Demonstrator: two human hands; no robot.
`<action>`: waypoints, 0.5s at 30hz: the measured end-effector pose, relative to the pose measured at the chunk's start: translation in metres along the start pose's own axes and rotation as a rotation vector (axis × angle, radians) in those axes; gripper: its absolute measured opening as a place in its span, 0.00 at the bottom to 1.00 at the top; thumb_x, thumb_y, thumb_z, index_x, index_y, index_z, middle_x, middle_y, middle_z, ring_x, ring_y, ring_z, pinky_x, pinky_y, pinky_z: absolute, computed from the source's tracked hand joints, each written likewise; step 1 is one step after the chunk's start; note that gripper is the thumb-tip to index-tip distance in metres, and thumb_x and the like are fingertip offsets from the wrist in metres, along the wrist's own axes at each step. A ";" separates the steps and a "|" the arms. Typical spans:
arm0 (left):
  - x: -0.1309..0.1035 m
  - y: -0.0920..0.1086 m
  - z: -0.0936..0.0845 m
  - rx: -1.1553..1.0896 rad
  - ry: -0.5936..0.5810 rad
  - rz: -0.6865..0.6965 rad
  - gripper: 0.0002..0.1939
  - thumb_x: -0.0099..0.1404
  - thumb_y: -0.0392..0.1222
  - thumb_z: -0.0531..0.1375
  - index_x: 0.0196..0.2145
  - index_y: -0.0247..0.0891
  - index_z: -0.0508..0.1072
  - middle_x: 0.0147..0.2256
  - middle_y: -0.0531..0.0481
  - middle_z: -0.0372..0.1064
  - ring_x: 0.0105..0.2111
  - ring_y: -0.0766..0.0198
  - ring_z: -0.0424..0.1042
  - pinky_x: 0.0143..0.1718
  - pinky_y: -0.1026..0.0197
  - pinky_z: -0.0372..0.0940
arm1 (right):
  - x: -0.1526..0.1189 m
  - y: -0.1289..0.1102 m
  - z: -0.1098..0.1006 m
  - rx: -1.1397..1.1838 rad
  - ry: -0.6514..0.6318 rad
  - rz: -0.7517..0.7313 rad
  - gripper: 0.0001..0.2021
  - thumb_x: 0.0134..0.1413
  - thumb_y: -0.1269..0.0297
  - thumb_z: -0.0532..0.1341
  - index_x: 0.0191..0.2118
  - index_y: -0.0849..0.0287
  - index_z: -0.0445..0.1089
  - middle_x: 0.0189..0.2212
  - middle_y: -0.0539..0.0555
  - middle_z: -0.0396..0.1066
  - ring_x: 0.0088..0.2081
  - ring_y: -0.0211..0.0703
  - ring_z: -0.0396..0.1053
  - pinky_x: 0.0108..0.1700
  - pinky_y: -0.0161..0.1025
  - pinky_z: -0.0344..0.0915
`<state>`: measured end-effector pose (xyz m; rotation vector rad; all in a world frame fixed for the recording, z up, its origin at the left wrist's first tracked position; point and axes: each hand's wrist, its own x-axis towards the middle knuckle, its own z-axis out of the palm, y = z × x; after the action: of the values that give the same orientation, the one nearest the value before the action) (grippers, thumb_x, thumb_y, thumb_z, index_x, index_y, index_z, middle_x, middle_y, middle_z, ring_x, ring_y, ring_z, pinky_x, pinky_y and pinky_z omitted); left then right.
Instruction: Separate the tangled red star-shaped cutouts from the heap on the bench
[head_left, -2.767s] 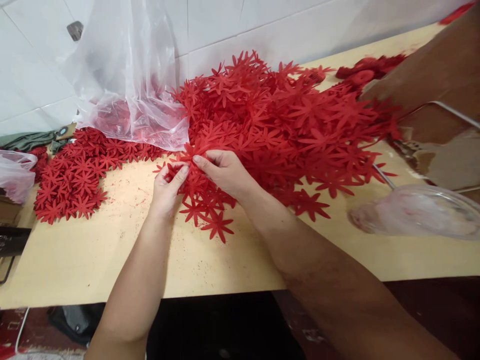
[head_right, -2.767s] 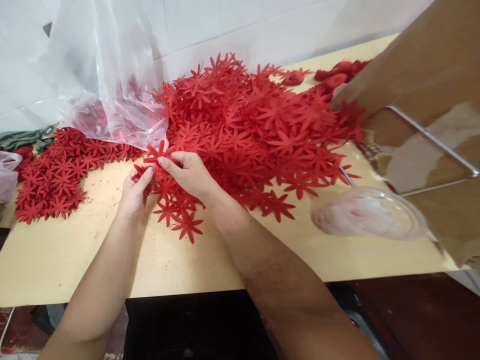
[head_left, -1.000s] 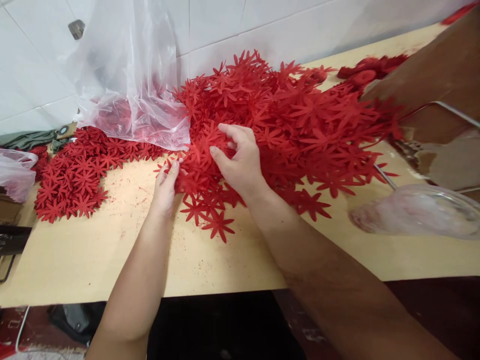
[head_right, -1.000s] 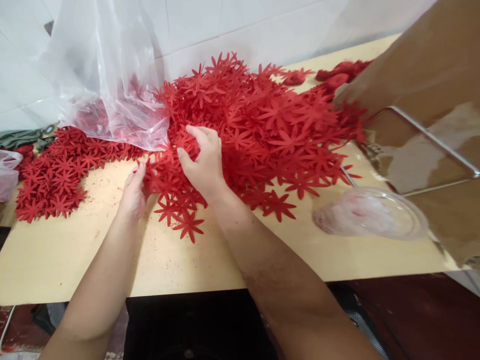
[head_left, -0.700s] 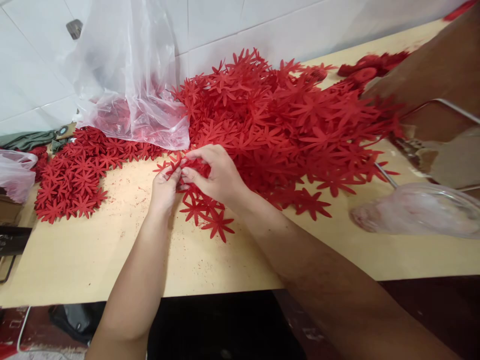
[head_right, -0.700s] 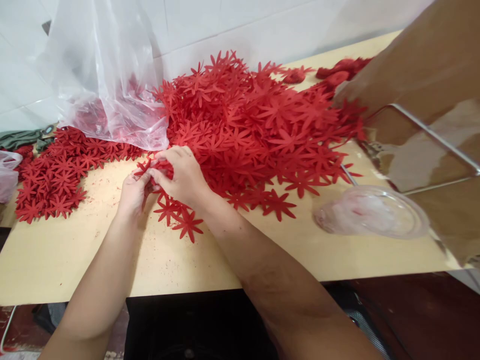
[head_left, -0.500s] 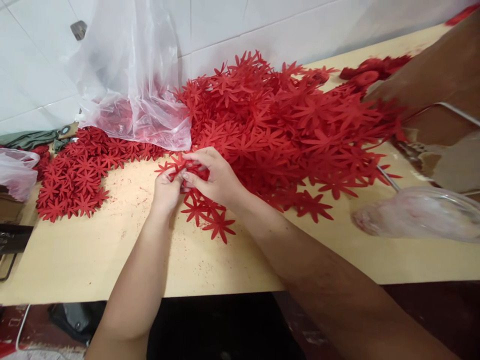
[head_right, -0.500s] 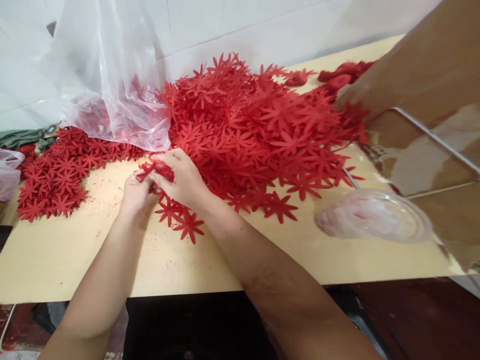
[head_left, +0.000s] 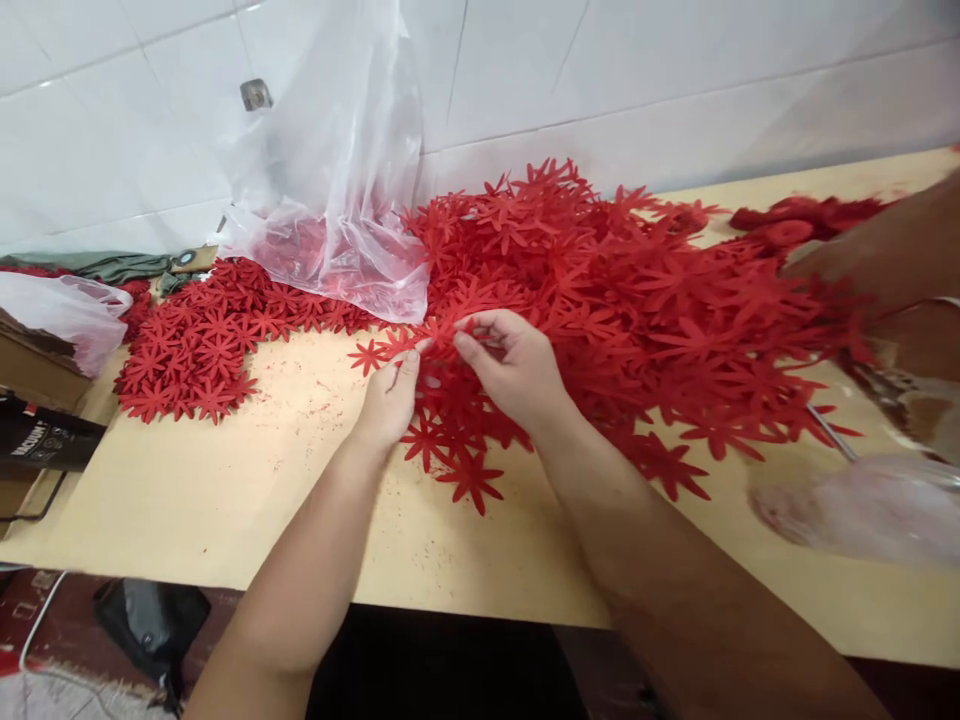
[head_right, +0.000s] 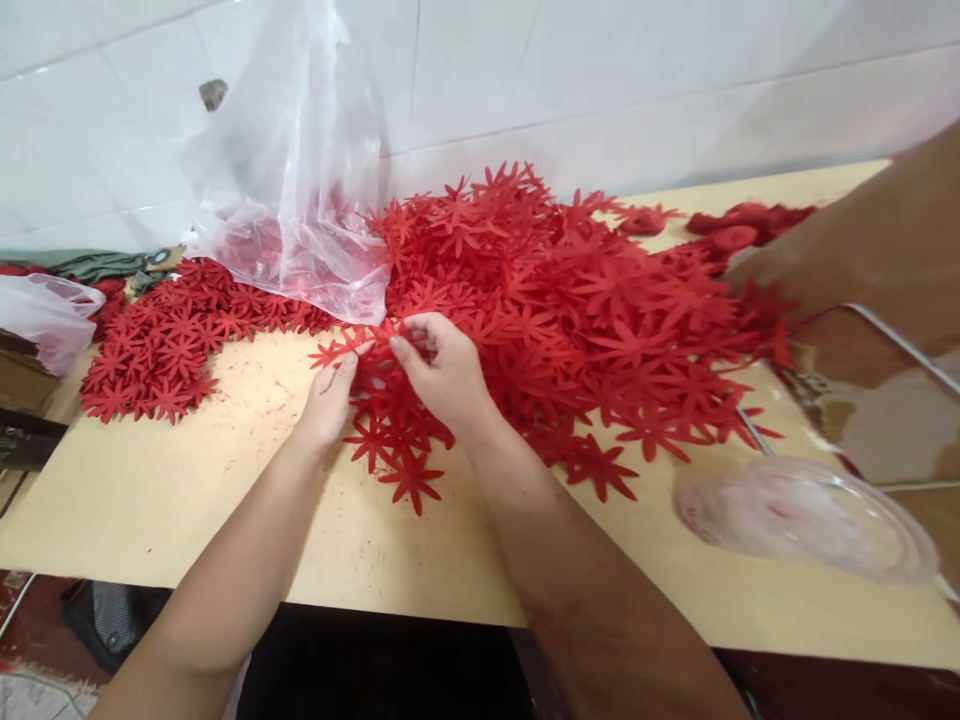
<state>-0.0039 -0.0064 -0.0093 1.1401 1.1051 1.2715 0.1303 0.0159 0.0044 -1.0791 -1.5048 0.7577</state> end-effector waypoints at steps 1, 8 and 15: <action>0.000 -0.002 0.000 -0.029 0.008 0.018 0.19 0.65 0.49 0.51 0.46 0.38 0.74 0.43 0.45 0.75 0.48 0.58 0.71 0.50 0.54 0.64 | -0.003 0.000 0.003 -0.017 -0.061 -0.030 0.08 0.47 0.63 0.61 0.35 0.57 0.67 0.32 0.53 0.71 0.34 0.40 0.69 0.39 0.39 0.67; -0.002 -0.006 0.003 0.063 0.067 0.075 0.19 0.66 0.45 0.49 0.48 0.38 0.72 0.53 0.45 0.67 0.58 0.58 0.60 0.62 0.54 0.51 | -0.004 0.004 0.013 -0.248 -0.157 -0.125 0.06 0.48 0.67 0.56 0.33 0.57 0.67 0.32 0.54 0.72 0.35 0.42 0.70 0.42 0.43 0.67; 0.003 -0.003 -0.005 0.312 0.259 0.161 0.16 0.65 0.40 0.49 0.42 0.34 0.73 0.45 0.42 0.70 0.48 0.62 0.67 0.56 0.59 0.58 | 0.046 -0.003 -0.053 -0.819 0.044 0.015 0.13 0.45 0.70 0.60 0.41 0.58 0.71 0.42 0.64 0.70 0.43 0.52 0.69 0.48 0.50 0.64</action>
<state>-0.0088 -0.0031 -0.0128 1.3421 1.4668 1.4354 0.1812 0.0523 0.0368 -1.6847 -1.8155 0.0903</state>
